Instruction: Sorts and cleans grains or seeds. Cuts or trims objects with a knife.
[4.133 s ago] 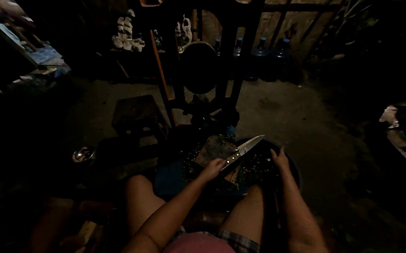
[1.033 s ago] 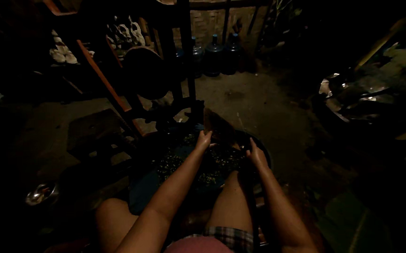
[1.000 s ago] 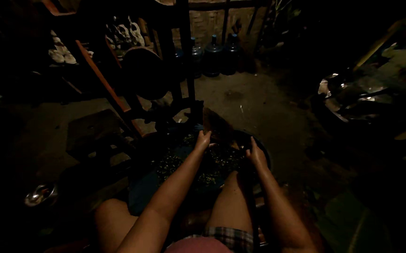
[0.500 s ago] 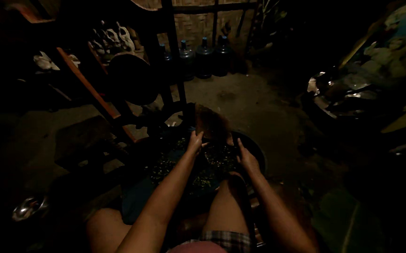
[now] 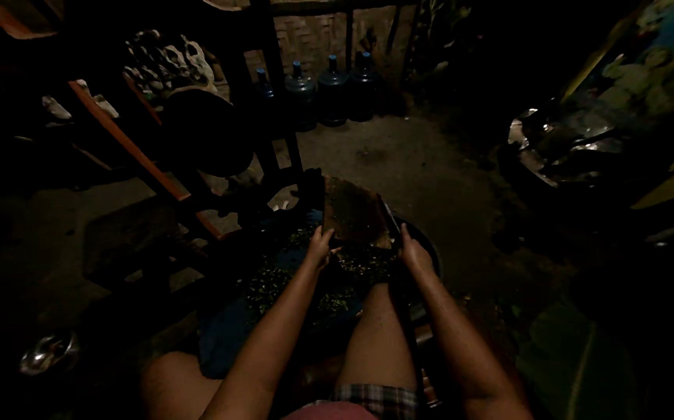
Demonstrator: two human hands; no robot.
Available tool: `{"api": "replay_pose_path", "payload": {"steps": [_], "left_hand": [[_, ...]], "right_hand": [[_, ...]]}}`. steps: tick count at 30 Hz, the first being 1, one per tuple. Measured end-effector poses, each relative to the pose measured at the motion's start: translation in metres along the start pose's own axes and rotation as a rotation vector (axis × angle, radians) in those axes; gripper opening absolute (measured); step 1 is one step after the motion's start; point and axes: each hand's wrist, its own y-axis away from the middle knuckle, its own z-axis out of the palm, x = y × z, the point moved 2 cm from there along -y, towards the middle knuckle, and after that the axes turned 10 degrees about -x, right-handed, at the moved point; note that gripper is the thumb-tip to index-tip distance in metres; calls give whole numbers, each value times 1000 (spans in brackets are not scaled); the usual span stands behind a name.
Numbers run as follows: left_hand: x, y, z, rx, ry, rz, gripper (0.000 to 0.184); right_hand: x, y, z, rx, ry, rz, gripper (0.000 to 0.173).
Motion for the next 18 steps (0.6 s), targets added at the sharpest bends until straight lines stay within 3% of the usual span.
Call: {"api": "replay_pose_path", "payload": {"steps": [5, 11, 15, 18], "left_hand": [[-10, 3, -8, -26, 79, 20, 46], [-22, -9, 6, -135, 105, 1, 47], [-21, -28, 28, -244, 82, 5, 47], [-25, -51, 31, -235, -240, -68, 56]], "right_hand": [[29, -12, -15, 67, -326, -45, 57], [44, -43, -42, 50, -875, -56, 56], [49, -55, -74, 41, -873, -56, 59], [57, -67, -93, 97, -810, -38, 60]]}}
